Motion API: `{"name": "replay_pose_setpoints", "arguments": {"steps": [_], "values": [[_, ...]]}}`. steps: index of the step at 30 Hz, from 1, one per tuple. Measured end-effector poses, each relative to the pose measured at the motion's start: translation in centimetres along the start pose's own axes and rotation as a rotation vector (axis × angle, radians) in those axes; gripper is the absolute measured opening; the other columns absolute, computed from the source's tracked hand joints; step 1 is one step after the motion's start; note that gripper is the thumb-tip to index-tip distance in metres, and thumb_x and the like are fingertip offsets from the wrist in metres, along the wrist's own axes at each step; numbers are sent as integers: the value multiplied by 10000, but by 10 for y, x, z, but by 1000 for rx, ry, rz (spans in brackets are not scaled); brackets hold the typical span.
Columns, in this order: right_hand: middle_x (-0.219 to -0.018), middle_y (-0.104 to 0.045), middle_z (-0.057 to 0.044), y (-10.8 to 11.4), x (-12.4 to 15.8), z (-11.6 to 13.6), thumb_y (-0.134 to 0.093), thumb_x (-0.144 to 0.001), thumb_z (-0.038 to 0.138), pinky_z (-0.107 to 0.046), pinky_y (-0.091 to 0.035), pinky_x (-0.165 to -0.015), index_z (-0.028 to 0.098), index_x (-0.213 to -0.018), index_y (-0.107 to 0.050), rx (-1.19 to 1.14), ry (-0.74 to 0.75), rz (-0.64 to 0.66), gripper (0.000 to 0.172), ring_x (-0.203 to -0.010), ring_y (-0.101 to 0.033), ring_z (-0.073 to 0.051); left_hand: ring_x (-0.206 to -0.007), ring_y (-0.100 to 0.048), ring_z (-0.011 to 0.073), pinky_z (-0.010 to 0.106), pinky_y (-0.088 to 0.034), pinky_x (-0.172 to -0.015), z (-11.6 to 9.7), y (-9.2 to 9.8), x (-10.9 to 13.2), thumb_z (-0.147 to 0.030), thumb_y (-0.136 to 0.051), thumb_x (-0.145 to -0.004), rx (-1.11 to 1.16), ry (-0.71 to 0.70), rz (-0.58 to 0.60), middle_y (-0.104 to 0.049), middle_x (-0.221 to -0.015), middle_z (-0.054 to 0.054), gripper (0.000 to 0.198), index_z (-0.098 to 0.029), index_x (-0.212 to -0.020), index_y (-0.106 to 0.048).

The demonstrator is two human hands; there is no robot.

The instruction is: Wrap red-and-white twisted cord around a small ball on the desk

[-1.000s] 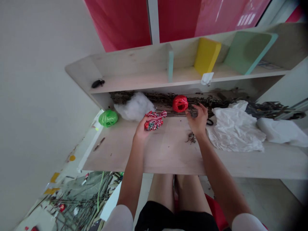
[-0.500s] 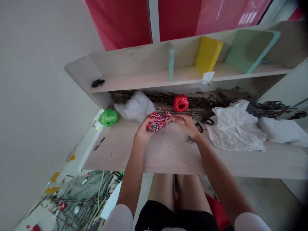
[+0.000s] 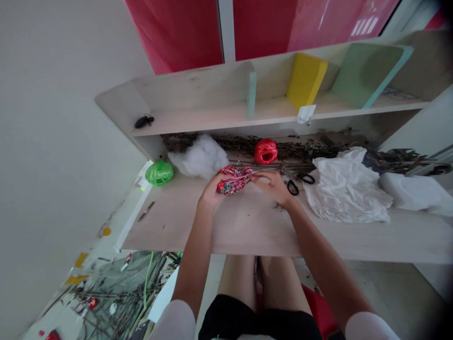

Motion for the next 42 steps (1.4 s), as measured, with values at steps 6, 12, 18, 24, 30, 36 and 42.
{"name": "replay_pose_setpoints", "arguments": {"steps": [6, 12, 18, 24, 30, 36, 42], "values": [[-838, -761, -31, 2, 0, -1, -523, -851, 290, -340, -525, -796, 225, -802, -742, 89, 14, -26, 234, -811, -704, -217, -772, -700, 218, 357, -571, -757, 0, 1, 1, -117, -649, -584, -9, 6, -20, -752, -866, 39, 319, -161, -895, -704], [-833, -757, -57, 19, 2, -5, -557, -800, 260, -336, -509, -773, 213, -764, -731, 293, -40, -202, 184, -809, -704, -238, -791, -703, 248, 409, -567, -793, 1, -6, 3, -157, -637, -604, -92, 24, 37, -750, -865, 84, 284, -123, -877, -707], [-838, -755, -62, 25, 0, -8, -532, -840, 355, -334, -518, -795, 192, -809, -729, 5, -43, -218, 258, -813, -695, -215, -818, -704, 236, 408, -564, -816, 1, -3, 3, -153, -636, -608, -70, 26, 16, -747, -895, 66, 285, -148, -887, -693], [-842, -754, -50, 4, 0, 1, -574, -840, 419, -364, -536, -805, 218, -786, -737, -67, -37, 18, 264, -820, -690, -224, -728, -695, 207, 353, -570, -749, 0, -2, 3, -144, -651, -579, -50, 19, -3, -748, -822, 43, 286, -156, -862, -690], [-846, -758, -39, -2, 1, -1, -552, -859, 426, -355, -543, -784, 217, -794, -750, -47, -47, 50, 296, -819, -690, -229, -788, -704, 235, 376, -561, -802, 2, -5, 1, -152, -630, -587, -92, 25, 35, -747, -834, 70, 296, -130, -874, -694], [-826, -758, -41, -1, -1, -6, -543, -846, 343, -366, -535, -806, 224, -773, -752, -8, -25, 29, 252, -808, -695, -230, -816, -709, 254, 401, -561, -829, 3, -6, 3, -152, -631, -576, -99, 29, 16, -742, -784, 70, 247, -125, -816, -681], [-838, -761, -49, 1, 0, -9, -539, -821, 247, -344, -520, -802, 205, -781, -750, 100, -26, 13, 219, -814, -705, -229, -728, -703, 217, 370, -570, -780, 1, -6, 3, -138, -628, -581, -86, 22, 17, -742, -772, 56, 252, -126, -825, -690]]}}
Point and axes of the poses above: each hand's wrist, its own x-axis away from the middle knuckle, its own y-axis out of the back of the hand, z = x × y, the point moved 10 cm from there along -x, towards the middle knuckle
